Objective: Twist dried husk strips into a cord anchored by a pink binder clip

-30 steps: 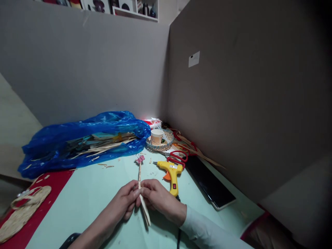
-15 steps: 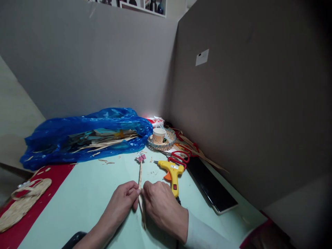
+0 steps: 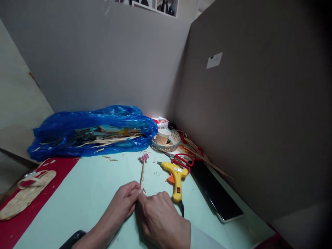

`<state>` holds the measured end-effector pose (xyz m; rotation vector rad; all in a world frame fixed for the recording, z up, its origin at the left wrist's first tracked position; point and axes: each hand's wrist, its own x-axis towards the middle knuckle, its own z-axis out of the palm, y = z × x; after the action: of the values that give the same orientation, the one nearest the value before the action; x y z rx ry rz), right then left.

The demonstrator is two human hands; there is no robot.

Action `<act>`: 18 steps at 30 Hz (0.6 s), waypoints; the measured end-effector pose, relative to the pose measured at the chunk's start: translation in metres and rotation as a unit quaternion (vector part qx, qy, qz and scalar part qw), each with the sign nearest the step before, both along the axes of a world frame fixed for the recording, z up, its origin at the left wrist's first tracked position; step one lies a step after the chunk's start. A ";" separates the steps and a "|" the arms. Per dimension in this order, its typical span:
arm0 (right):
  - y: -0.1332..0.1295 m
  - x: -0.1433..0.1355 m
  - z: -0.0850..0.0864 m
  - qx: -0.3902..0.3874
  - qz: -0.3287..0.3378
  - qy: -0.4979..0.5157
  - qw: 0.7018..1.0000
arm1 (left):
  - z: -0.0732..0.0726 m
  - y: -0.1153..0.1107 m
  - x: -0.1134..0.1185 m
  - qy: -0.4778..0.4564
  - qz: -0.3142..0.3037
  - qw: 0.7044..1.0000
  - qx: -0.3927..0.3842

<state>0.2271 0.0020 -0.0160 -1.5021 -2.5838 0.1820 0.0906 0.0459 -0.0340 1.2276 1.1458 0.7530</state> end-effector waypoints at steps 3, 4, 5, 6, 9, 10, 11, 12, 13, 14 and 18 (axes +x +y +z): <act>0.003 0.006 0.006 -0.026 -0.024 0.091 0.995 | -0.002 0.000 -0.003 -0.023 -0.007 1.000 0.010; 0.006 0.009 0.008 -0.034 -0.053 0.130 0.989 | -0.002 0.000 -0.003 -0.031 -0.011 0.999 0.005; 0.009 0.011 0.010 -0.041 -0.085 0.169 0.981 | -0.002 -0.001 -0.004 -0.041 -0.016 0.999 -0.007; 0.012 0.013 0.011 -0.047 -0.112 0.204 0.972 | -0.001 -0.001 -0.004 -0.053 -0.021 0.998 -0.019; 0.022 0.016 0.009 -0.078 -0.110 0.277 0.951 | 0.002 -0.004 -0.004 -0.092 -0.034 0.994 -0.045; 0.025 0.017 0.007 -0.095 -0.091 0.293 0.947 | 0.003 -0.005 -0.004 -0.099 -0.037 0.993 -0.047; 0.027 0.017 0.005 -0.109 -0.079 0.304 0.943 | 0.005 -0.005 -0.004 -0.101 -0.038 0.993 -0.047; 0.029 0.016 0.002 -0.117 -0.074 0.310 0.941 | 0.006 -0.006 -0.004 -0.099 -0.037 0.993 -0.045; 0.030 0.016 0.000 -0.119 -0.076 0.314 0.939 | 0.008 -0.007 -0.004 -0.093 -0.035 0.994 -0.042; 0.031 0.016 -0.001 -0.119 -0.079 0.318 0.937 | 0.009 -0.008 -0.005 -0.088 -0.034 0.995 -0.040; 0.032 0.016 0.000 -0.149 -0.057 0.348 0.924 | 0.016 -0.010 -0.005 -0.076 -0.028 0.996 -0.046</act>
<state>0.2435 0.0340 -0.0163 -1.3318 -1.9463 0.9429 0.0854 0.0355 -0.0179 1.1025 1.0062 0.7317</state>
